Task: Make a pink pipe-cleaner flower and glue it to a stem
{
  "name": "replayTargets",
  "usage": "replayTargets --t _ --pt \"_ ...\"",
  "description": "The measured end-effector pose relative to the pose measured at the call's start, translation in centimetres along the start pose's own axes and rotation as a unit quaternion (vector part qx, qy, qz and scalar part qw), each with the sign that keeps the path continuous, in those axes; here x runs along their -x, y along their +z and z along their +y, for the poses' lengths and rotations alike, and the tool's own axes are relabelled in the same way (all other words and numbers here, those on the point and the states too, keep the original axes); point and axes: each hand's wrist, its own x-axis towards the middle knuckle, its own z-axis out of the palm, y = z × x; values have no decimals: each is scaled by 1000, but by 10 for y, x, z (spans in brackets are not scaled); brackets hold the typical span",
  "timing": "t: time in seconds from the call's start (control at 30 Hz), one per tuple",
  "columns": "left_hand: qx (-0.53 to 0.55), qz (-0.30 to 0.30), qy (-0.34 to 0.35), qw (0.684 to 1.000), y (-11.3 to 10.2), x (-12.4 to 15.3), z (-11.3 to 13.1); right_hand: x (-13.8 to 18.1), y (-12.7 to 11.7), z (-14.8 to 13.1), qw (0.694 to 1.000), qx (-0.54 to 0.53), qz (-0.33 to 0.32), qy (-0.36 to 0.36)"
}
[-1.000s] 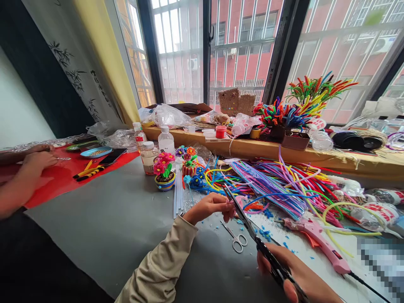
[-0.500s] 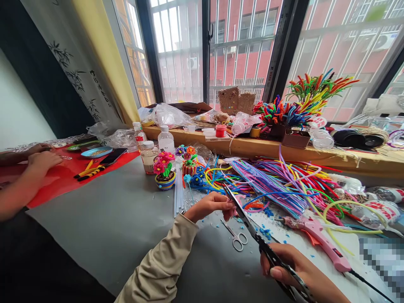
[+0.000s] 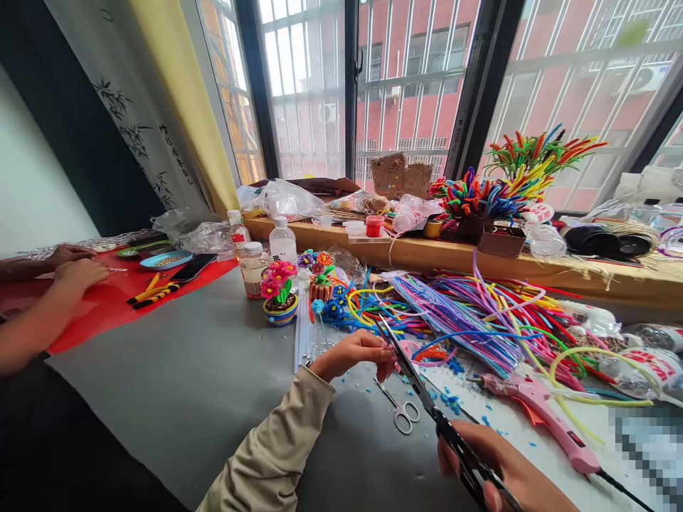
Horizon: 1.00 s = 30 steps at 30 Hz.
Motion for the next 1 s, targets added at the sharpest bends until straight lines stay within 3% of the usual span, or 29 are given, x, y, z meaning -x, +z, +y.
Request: replayTargets --t 0.1,0.2,0.47,0.7,1.0 --pt "9 -9 -9 1000 -1 -1 -1 -2 0 6 999 -3 -50 3" --pt "13 -14 1 1000 -2 -1 -3 -4 2 7 999 0 -31 11" --pt "14 3 -14 1000 -1 0 -4 -8 5 -1 998 -13 -65 17" --pt "13 -12 17 1000 -1 -2 -5 4 1 -8 997 -46 -54 31" --pt "31 18 -4 999 -3 -4 -7 5 2 -6 998 27 -34 42"
